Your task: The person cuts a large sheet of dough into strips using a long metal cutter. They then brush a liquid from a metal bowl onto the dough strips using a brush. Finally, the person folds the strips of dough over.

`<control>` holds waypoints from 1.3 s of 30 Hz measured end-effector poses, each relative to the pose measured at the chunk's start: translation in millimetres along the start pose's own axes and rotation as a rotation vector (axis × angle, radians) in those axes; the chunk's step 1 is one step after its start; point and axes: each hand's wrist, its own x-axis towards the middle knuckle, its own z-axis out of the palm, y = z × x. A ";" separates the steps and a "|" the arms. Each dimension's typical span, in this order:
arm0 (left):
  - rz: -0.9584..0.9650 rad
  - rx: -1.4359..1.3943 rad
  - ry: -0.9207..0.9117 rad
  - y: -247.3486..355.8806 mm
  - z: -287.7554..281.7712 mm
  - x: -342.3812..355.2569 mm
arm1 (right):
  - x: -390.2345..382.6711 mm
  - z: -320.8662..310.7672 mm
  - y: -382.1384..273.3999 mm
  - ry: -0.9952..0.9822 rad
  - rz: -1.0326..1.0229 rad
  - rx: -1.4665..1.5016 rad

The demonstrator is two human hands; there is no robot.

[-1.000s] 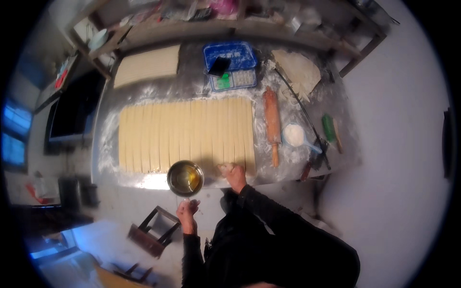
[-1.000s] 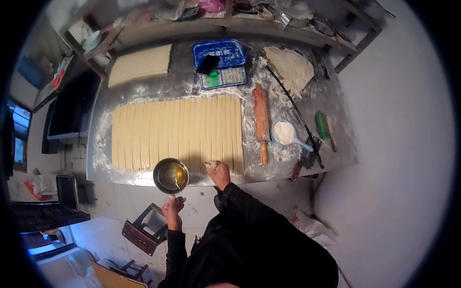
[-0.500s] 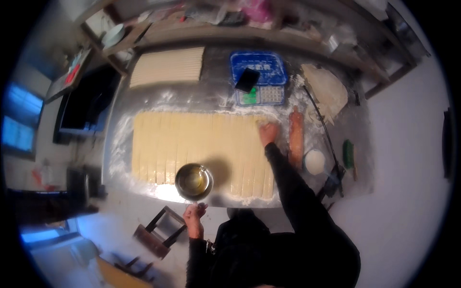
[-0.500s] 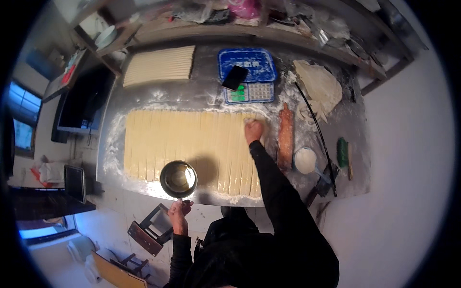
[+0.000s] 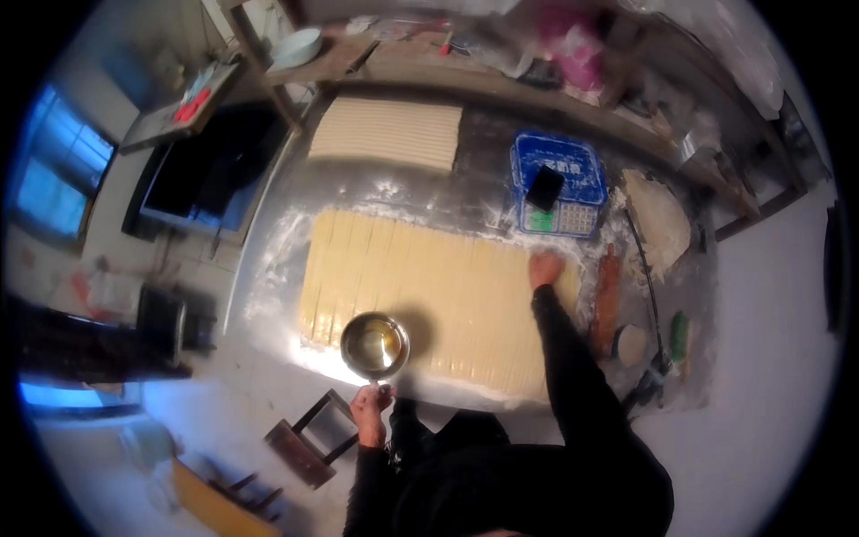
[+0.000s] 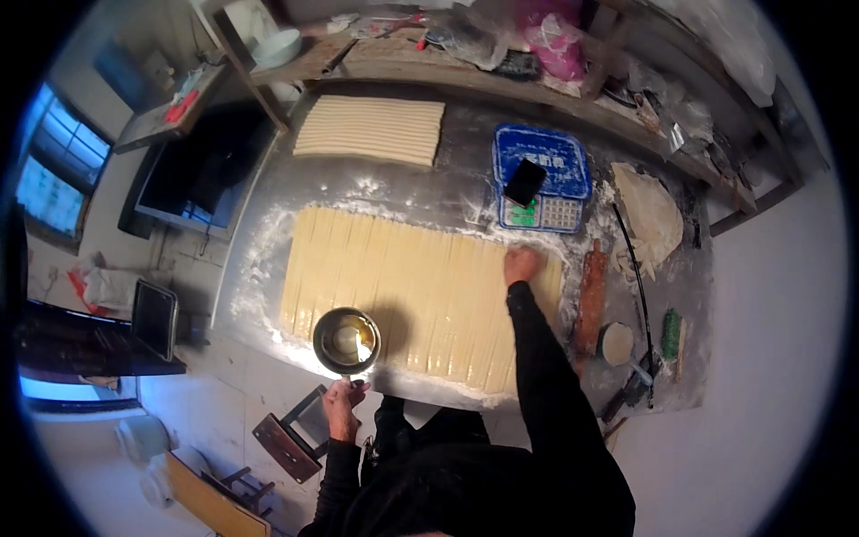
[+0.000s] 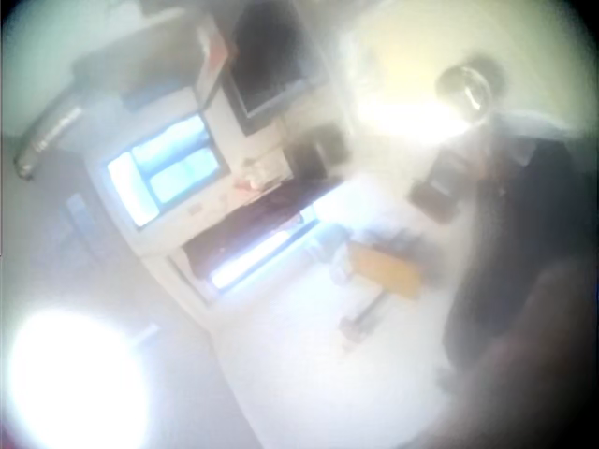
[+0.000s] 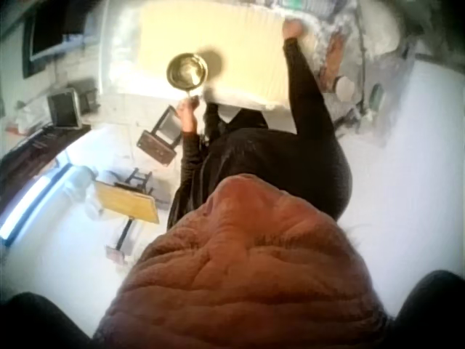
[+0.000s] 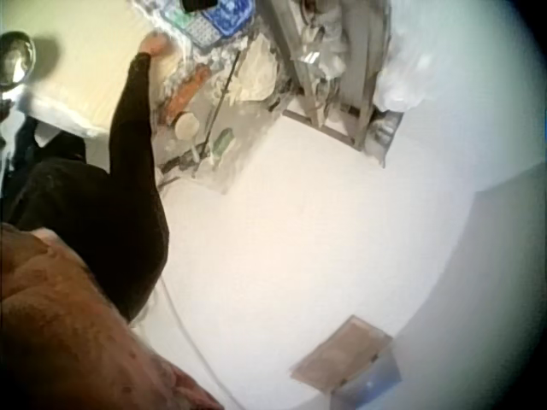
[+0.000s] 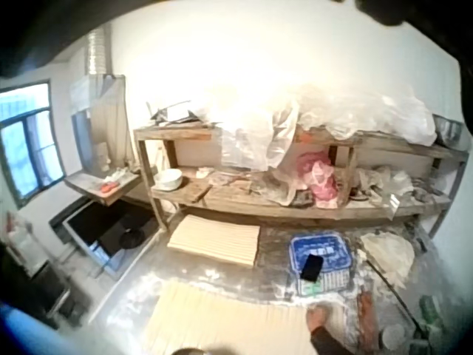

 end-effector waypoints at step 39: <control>0.063 -0.169 0.162 86.5 -207.1 95.5 | -128.8 90.3 -451.5 -0.978 -0.677 0.673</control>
